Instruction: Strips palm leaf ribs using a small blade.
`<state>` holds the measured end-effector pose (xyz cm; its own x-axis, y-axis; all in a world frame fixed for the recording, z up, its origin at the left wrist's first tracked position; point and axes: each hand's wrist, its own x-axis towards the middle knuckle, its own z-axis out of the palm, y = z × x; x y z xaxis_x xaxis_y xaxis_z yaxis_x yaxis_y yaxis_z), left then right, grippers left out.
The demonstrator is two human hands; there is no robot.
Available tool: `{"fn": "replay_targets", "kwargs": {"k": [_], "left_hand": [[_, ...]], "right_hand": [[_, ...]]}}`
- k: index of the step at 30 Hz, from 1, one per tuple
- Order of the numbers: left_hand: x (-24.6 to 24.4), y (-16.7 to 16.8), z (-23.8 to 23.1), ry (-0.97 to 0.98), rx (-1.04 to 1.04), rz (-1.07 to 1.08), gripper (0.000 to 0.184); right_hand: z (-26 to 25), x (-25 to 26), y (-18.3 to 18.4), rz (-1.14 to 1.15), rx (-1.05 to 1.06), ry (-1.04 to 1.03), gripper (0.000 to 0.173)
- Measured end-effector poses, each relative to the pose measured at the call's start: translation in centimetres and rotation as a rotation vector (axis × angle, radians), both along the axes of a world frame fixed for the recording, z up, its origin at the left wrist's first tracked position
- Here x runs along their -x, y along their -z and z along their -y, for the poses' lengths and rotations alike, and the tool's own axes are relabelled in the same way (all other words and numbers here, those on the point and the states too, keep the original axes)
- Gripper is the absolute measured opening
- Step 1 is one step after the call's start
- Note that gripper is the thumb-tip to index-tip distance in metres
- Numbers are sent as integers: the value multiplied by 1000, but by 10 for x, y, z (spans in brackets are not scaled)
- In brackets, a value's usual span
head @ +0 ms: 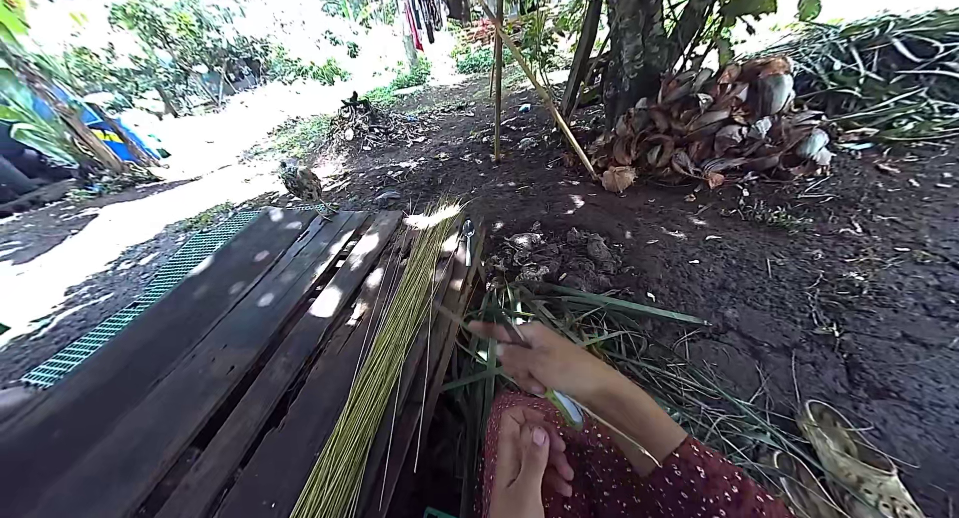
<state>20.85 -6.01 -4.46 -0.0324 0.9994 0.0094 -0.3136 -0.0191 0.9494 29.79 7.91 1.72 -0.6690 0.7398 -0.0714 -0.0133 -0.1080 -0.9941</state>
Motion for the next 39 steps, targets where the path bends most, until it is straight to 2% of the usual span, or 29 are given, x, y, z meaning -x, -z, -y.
{"fn": "replay_targets", "kwargs": {"k": [1,4,7,8,10,11,14,15,18,19,22,23,26,27,32,36,39], "left_hand": [[0,0,-1,7,4,-6,18],[1,-1,-1,25,2,-11,18],[-1,-1,0,55,12,12,18],[-1,-2,0,60,16,17,18],[-3,-3,-1,68,30,19,20],[-4,-4,-1,73,33,17,22],[-6,-9,-2,94,41,14,30],[-6,-10,-3,99,47,22,30],[-10,-13,-3,118,58,48,28],[-12,-14,-3,123,63,47,29],[-15,-14,-2,131,75,28,28],[-16,-14,-3,127,80,30,26],[-19,-13,-4,108,92,79,22],[-19,-14,-5,99,97,96,22],[-20,-11,-5,58,85,148,21],[-14,-4,-6,14,15,125,27],[-3,-7,-9,-83,4,52,32]], "right_hand": [[-2,6,1,3,3,-10,43],[-8,23,2,-136,75,281,37],[-11,25,7,-75,82,139,40],[-10,27,9,-100,86,176,39],[-11,29,11,-213,112,379,35],[-12,26,12,-245,116,390,36],[-13,11,14,-124,53,53,42],[-11,9,14,-112,51,55,42],[-8,9,16,-182,90,278,40],[-8,7,18,-167,78,236,41],[-6,0,20,-36,25,-89,43],[-4,1,20,-55,26,-56,42],[2,9,20,-221,87,360,38],[2,10,20,-256,88,423,40],[14,4,25,-228,-121,293,50],[13,-11,30,-250,-272,222,60],[12,-29,28,-238,-222,97,77]]}}
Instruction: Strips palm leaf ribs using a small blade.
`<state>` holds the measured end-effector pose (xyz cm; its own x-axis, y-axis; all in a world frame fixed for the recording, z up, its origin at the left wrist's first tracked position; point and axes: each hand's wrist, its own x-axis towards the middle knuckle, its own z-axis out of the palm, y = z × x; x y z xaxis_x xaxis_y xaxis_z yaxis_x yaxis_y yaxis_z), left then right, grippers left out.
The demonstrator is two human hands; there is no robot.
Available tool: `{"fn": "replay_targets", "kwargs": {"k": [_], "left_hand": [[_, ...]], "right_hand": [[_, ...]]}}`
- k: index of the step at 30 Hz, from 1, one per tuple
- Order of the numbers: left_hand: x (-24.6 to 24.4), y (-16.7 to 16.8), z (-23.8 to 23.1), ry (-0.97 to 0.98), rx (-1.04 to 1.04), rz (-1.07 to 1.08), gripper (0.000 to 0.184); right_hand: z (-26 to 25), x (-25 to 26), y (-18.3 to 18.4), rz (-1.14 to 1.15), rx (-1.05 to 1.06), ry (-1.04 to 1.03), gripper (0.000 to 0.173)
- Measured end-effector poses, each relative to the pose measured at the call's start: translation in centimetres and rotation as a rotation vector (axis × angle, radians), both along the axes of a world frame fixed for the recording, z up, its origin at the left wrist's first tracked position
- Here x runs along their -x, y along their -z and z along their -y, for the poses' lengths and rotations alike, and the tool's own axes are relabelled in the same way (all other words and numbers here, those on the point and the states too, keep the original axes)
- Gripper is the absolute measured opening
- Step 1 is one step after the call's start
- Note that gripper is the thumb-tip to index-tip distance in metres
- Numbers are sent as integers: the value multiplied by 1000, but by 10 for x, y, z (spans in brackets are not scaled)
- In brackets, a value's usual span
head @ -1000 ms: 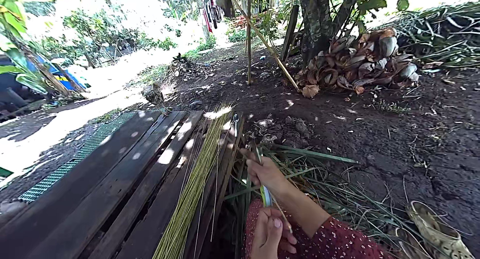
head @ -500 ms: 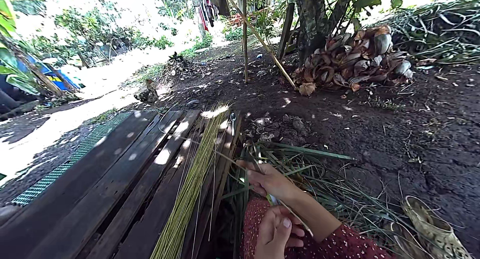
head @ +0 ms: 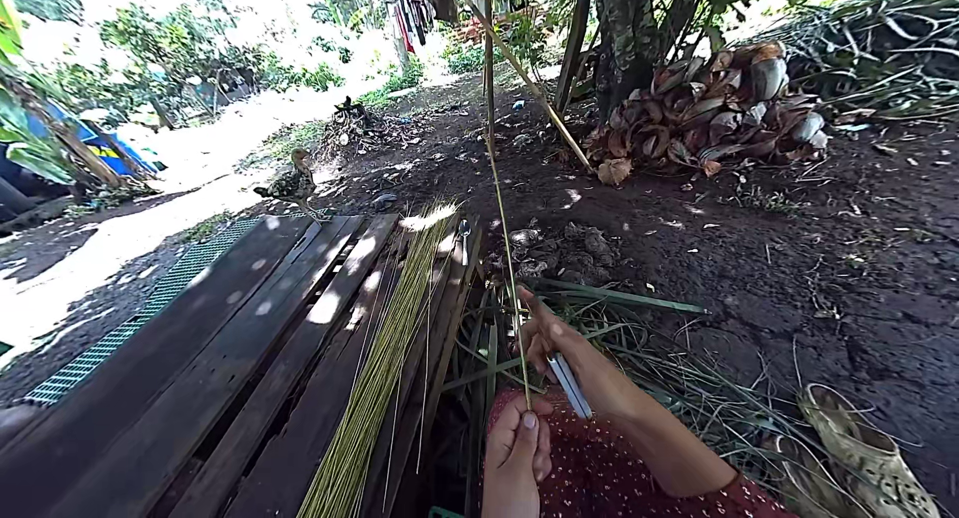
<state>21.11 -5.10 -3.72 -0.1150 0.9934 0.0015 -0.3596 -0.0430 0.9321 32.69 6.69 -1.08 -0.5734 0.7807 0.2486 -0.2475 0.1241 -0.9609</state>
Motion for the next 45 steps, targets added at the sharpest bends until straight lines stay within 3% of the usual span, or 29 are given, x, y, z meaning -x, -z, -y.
{"fn": "replay_targets", "kwargs": {"k": [3,7,11,15,27,30,36,39,42,45], "left_hand": [[10,-5,-4,-65,-20,-76,32],[14,-11,-8,-84,-77,-206,15],[13,-14,-8,-94,-163,-298,11],[11,-17,-9,-113,-218,-255,15],[11,-35,-1,35,-188,-66,19],[15,-34,5,53,-187,-106,17],[19,-34,1,93,-165,-65,14],[21,-35,6,145,-108,-81,20],[29,-35,14,184,-62,-108,20],[39,-35,19,193,-24,-142,23]], "right_hand": [[7,-19,-6,33,144,-133,60],[20,-27,-5,56,225,-362,51],[26,-23,-3,-13,238,-382,50],[35,-22,-4,-10,197,-367,46],[44,-20,-2,3,-317,141,38],[32,-31,-8,-28,-232,185,38],[53,-29,-4,68,-142,-128,34],[43,-35,-6,30,-175,39,37],[21,-46,-18,0,-137,242,25],[1,-59,-31,-45,-64,359,37]]}}
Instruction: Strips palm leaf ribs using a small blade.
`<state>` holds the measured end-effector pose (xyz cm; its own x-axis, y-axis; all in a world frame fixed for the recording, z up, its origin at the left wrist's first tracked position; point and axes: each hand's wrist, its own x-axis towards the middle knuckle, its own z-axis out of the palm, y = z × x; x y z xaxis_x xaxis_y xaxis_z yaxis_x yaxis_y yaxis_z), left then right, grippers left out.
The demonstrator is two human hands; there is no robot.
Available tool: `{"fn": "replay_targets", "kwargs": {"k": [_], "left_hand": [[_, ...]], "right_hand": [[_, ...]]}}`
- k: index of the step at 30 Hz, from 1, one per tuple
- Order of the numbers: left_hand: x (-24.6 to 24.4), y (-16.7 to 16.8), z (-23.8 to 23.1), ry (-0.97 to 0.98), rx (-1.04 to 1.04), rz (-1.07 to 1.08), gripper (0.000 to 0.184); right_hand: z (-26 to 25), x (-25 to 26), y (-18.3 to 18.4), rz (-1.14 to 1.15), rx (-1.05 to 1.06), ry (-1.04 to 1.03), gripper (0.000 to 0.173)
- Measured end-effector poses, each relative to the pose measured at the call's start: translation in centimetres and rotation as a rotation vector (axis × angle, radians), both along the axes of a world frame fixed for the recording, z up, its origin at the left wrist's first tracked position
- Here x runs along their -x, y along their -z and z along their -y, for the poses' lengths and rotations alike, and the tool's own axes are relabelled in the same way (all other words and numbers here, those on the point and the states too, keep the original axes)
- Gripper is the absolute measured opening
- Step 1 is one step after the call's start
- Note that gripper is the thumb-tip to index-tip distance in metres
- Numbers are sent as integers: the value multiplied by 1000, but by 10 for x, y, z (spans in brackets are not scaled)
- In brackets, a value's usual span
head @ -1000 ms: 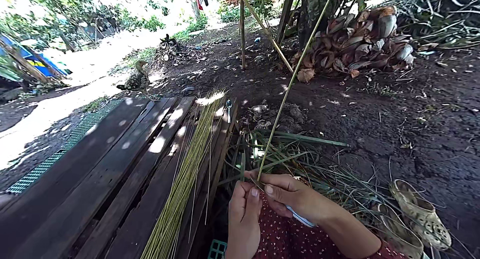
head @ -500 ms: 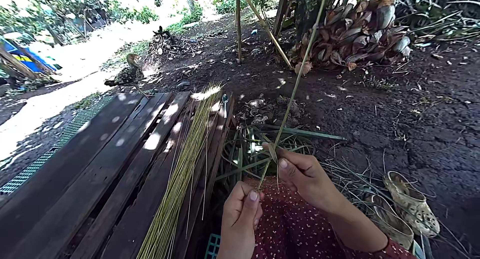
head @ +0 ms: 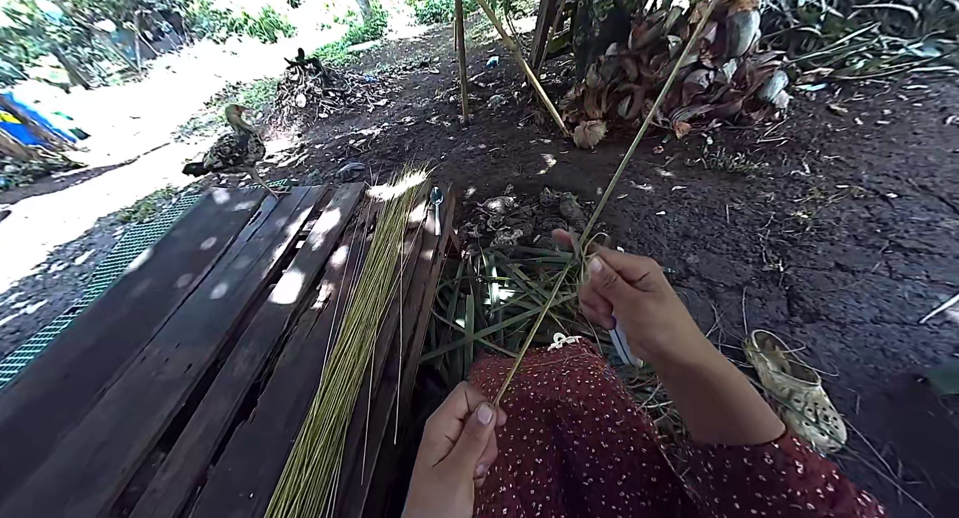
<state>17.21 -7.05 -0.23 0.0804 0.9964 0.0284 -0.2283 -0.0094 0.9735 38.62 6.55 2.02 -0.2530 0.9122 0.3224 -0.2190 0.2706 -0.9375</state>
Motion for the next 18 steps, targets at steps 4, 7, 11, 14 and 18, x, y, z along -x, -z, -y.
{"fn": "replay_targets", "kwargs": {"k": [4,7,11,14,18], "left_hand": [[18,2,5,6,19,-104,25],[31,-1,-1,-4,-46,-590,20],[15,-7,-16,-192,-239,-1054,33],[-3,-9,-30,-401,-484,-1043,26],[-6,-14,-33,-357,-521,-861,26]], "right_hand": [[-16,-10,-7,-28,25,101,40],[-12,-10,-3,-21,-2,118,42],[13,14,17,130,-115,-41,34],[33,33,28,71,-110,-272,38],[30,25,28,-32,-58,-544,34]]}}
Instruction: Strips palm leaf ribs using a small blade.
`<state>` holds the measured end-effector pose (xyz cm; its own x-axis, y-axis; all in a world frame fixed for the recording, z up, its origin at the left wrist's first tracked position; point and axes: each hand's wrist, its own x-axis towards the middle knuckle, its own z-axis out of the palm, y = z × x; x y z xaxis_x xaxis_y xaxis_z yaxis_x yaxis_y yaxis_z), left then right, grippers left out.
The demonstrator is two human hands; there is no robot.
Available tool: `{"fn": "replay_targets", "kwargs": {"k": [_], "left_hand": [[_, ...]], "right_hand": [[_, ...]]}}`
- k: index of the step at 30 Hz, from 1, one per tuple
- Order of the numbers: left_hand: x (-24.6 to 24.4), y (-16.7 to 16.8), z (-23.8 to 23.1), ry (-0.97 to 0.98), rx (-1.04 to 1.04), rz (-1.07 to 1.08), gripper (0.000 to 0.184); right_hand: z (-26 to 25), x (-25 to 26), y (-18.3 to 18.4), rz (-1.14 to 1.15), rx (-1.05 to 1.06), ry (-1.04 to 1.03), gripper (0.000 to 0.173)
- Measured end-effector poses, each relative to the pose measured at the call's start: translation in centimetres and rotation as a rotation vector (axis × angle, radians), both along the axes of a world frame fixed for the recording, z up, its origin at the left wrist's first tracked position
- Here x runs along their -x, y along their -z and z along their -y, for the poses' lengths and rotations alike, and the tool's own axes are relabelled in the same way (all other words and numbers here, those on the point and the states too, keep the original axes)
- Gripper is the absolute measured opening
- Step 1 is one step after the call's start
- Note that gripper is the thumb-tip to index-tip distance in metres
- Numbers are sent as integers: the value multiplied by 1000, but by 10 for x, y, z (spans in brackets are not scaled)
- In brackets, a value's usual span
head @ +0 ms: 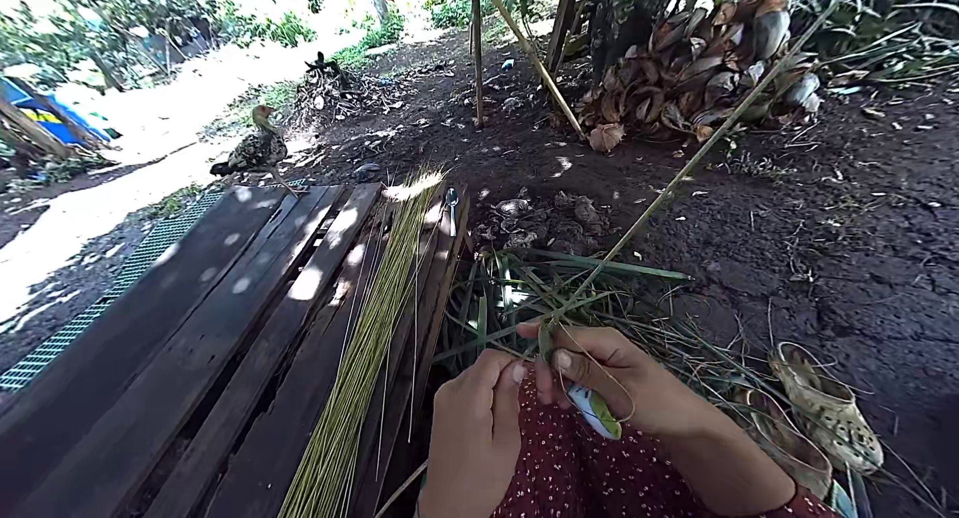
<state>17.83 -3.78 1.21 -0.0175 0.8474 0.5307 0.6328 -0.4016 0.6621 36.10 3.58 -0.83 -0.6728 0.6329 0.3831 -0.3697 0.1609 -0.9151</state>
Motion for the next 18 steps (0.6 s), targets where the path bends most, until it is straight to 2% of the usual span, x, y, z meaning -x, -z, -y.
{"fn": "replay_targets", "kwargs": {"k": [3,6,8,12,16,18], "left_hand": [[1,-1,5,74,52,78,26],[-1,-3,8,93,57,87,28],[-2,-3,10,91,47,70,28],[5,-5,15,99,49,39,30],[20,-7,23,133,108,37,30],[25,-6,26,131,149,31,29]], "right_hand": [[1,-8,-8,27,135,-167,38],[9,-6,-11,40,176,-155,36],[11,-5,-13,42,162,-76,31],[2,-16,-23,39,180,157,36],[-22,-41,-33,-100,224,399,37],[-26,-46,-34,-136,250,427,38]]}}
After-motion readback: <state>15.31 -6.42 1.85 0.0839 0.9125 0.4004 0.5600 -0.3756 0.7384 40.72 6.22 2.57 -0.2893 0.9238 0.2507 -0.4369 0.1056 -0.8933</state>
